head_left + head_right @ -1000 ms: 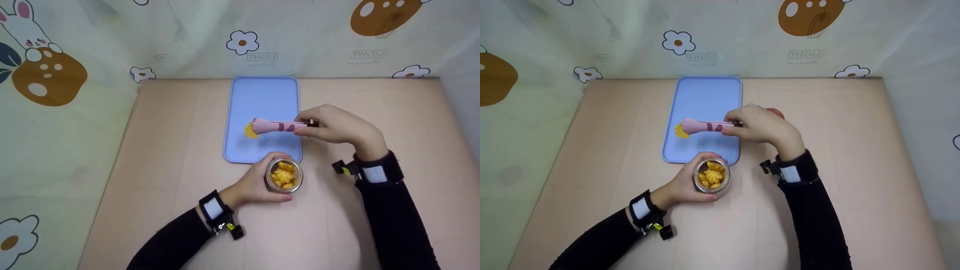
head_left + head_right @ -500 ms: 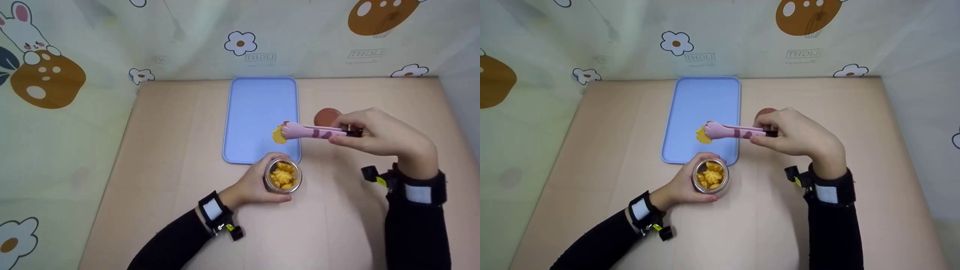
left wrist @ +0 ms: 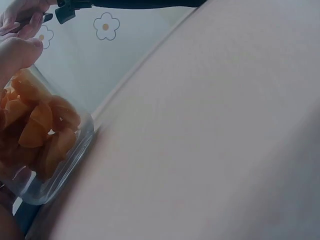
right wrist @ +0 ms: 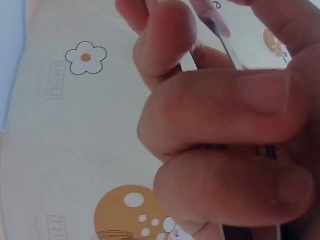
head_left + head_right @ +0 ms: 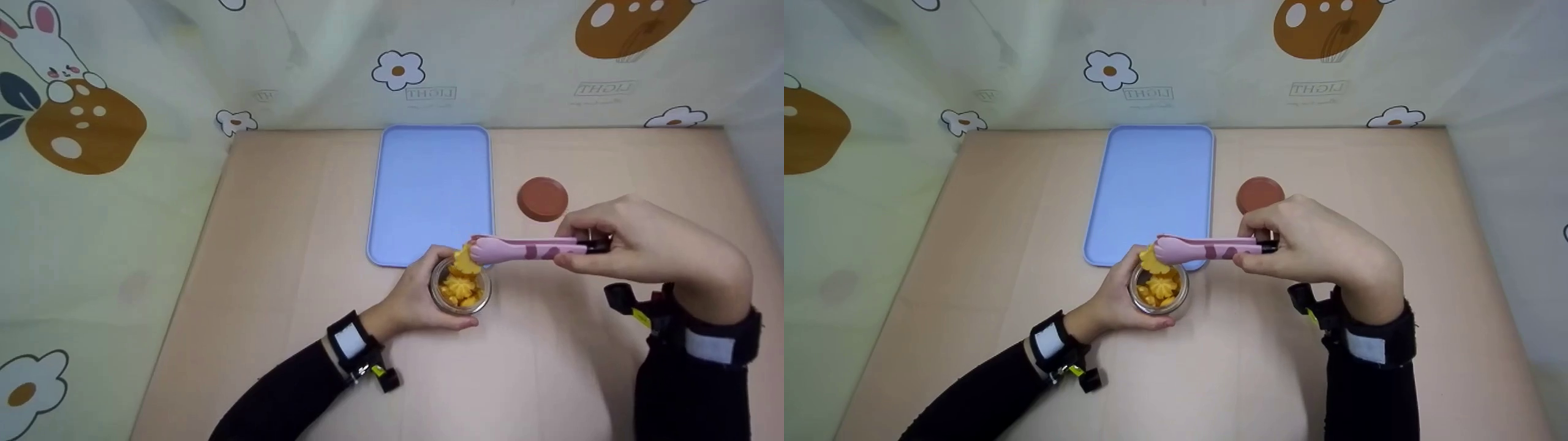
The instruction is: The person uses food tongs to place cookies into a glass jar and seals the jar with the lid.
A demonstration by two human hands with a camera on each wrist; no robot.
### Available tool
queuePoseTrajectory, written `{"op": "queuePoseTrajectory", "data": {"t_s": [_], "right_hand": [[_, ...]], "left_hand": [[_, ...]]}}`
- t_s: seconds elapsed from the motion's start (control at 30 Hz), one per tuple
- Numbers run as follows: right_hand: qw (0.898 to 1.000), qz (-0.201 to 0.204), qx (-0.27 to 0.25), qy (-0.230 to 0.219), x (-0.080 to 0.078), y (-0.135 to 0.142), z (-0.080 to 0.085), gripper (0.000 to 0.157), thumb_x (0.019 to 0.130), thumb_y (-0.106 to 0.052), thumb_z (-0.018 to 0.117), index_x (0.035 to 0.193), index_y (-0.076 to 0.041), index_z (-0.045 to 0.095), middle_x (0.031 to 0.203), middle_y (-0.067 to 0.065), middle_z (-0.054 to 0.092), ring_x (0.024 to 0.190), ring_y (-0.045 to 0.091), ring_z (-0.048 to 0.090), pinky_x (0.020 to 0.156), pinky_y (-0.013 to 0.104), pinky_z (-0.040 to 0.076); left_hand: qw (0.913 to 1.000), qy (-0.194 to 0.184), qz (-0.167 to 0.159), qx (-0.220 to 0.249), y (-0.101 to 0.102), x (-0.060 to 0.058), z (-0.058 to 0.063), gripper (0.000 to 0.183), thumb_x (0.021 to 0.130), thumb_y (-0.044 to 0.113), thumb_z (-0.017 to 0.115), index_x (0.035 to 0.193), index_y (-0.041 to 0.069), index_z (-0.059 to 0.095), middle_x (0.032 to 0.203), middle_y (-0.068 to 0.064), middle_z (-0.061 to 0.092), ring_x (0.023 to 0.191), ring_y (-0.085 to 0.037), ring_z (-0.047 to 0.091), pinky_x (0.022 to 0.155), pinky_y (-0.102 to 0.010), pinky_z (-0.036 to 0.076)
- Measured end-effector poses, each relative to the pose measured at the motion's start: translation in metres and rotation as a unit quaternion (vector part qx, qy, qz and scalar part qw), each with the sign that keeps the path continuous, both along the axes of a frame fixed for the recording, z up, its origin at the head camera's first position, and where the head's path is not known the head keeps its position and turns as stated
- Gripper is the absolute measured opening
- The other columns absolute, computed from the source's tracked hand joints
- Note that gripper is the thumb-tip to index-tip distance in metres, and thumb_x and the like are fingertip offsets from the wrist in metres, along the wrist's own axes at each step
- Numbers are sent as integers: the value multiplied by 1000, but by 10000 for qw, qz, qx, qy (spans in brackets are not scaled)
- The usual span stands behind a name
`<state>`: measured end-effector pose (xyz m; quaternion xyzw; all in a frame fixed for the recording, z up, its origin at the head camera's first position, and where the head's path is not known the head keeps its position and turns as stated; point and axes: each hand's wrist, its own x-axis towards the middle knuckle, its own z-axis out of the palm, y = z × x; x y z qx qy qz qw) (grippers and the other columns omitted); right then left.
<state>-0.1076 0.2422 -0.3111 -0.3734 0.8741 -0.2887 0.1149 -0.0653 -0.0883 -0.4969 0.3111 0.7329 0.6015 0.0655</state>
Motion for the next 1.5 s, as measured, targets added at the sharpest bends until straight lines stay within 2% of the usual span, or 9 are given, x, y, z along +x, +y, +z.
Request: {"op": "queuePoseTrajectory", "data": {"t_s": [0.13, 0.43, 0.6, 0.93, 1.13, 1.23, 1.37, 1.5], "right_hand": [[9997, -48, 208, -140, 5, -1, 2, 18, 93, -22, 88, 93, -31, 73, 70, -24, 50, 58, -3, 49, 47, 19, 40], [9949, -190, 786, -597, 12, -11, 9, 17, 95, -28, 87, 89, -33, 71, 67, -23, 53, 58, -1, 50, 50, 23, 43], [9930, -124, 965, -671, 13, -18, 9, 16, 95, -27, 85, 89, -33, 72, 68, -22, 56, 61, -1, 53, 53, 23, 46], [9926, -28, 990, -701, 14, -27, 8, 19, 93, -21, 84, 87, -34, 72, 69, -21, 58, 60, 0, 54, 53, 24, 48], [9915, -265, 1036, -738, 19, -23, 9, 17, 89, -22, 88, 94, -32, 76, 72, -21, 60, 61, 0, 54, 54, 23, 48], [9946, -366, 844, -490, 23, -18, 10, 19, 88, -24, 92, 99, -31, 78, 74, -22, 59, 62, -2, 52, 54, 23, 47], [9983, -297, 488, -87, 27, -17, 10, 20, 89, -27, 93, 104, -30, 79, 76, -24, 57, 63, -4, 52, 54, 21, 47], [9984, -90, 515, -222, 25, -23, 10, 13, 94, -29, 89, 104, -30, 80, 79, -23, 59, 66, -3, 54, 57, 21, 48]], "left_hand": [[9999, 30, -9, 124, 0, 0, -1, 98, 67, 24, 107, 145, 11, 49, 140, -3, 64, 130, -18, 63, 116, -39, 52], [9995, -174, -137, 216, -1, 0, -3, 108, 64, 22, 109, 151, 14, 47, 145, 1, 65, 133, -18, 62, 120, -41, 47], [9992, -219, -237, 253, 0, -1, -3, 103, 67, 20, 107, 152, 15, 49, 145, 5, 65, 133, -17, 63, 118, -41, 50], [9994, -136, -256, 178, 0, -2, -1, 99, 70, 21, 105, 150, 12, 50, 146, -1, 65, 134, -18, 62, 119, -40, 49], [9991, -217, -288, 235, 1, -1, 0, 99, 70, 21, 105, 151, 12, 50, 143, -1, 66, 130, -18, 64, 115, -40, 53], [9989, -295, -264, 231, 1, -1, -1, 99, 70, 22, 105, 151, 12, 49, 141, -1, 67, 127, -17, 65, 112, -39, 55], [9990, -307, -223, 230, 1, -1, -2, 99, 69, 22, 105, 151, 13, 50, 140, 0, 67, 127, -17, 65, 112, -39, 55], [9990, -230, -254, 294, 1, -2, -3, 98, 70, 21, 105, 150, 13, 50, 142, -2, 66, 128, -18, 65, 114, -40, 54]]}}
